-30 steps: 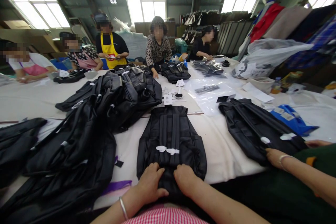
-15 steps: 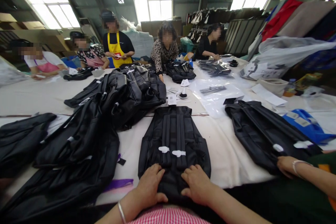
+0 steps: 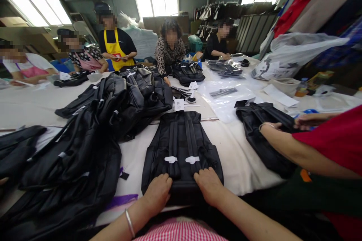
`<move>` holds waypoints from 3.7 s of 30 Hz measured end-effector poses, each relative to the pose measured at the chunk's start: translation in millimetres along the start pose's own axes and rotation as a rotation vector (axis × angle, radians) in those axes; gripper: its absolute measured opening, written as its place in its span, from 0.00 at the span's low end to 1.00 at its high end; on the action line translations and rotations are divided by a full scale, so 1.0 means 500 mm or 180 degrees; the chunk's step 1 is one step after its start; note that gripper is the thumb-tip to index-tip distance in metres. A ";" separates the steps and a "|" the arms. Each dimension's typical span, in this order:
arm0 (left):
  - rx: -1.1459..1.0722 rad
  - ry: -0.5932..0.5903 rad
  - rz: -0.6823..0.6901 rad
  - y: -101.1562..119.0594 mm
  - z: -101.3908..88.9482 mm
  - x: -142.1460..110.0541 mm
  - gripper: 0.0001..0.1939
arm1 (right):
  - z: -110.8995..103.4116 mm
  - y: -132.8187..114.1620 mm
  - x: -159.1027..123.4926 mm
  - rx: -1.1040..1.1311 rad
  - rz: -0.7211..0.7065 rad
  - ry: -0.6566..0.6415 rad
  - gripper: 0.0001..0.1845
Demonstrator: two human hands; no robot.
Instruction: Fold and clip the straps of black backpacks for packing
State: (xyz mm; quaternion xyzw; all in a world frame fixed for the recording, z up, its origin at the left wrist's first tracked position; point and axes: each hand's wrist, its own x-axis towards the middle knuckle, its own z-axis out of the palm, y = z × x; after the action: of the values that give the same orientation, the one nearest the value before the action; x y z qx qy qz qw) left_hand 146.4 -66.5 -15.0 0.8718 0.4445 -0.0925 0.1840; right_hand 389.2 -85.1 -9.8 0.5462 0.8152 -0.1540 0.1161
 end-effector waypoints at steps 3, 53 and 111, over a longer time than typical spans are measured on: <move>-0.0083 0.0179 -0.0084 -0.004 -0.014 0.001 0.15 | -0.018 0.020 -0.010 0.0152 0.0040 0.0162 0.13; 0.0442 0.1054 0.0195 -0.083 0.029 -0.033 0.14 | 0.149 0.094 -0.019 -0.0217 -0.0198 0.2007 0.08; 0.0794 -0.0166 0.1061 -0.057 -0.067 0.162 0.04 | 0.129 -0.136 0.131 0.1448 -0.1710 0.0327 0.35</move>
State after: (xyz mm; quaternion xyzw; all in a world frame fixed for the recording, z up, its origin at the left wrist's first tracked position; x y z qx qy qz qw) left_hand 170.8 22.4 -17.2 0.9466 0.2742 -0.1376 0.0988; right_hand 302.8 -77.5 -84.3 0.3312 0.8793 -0.3290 -0.0943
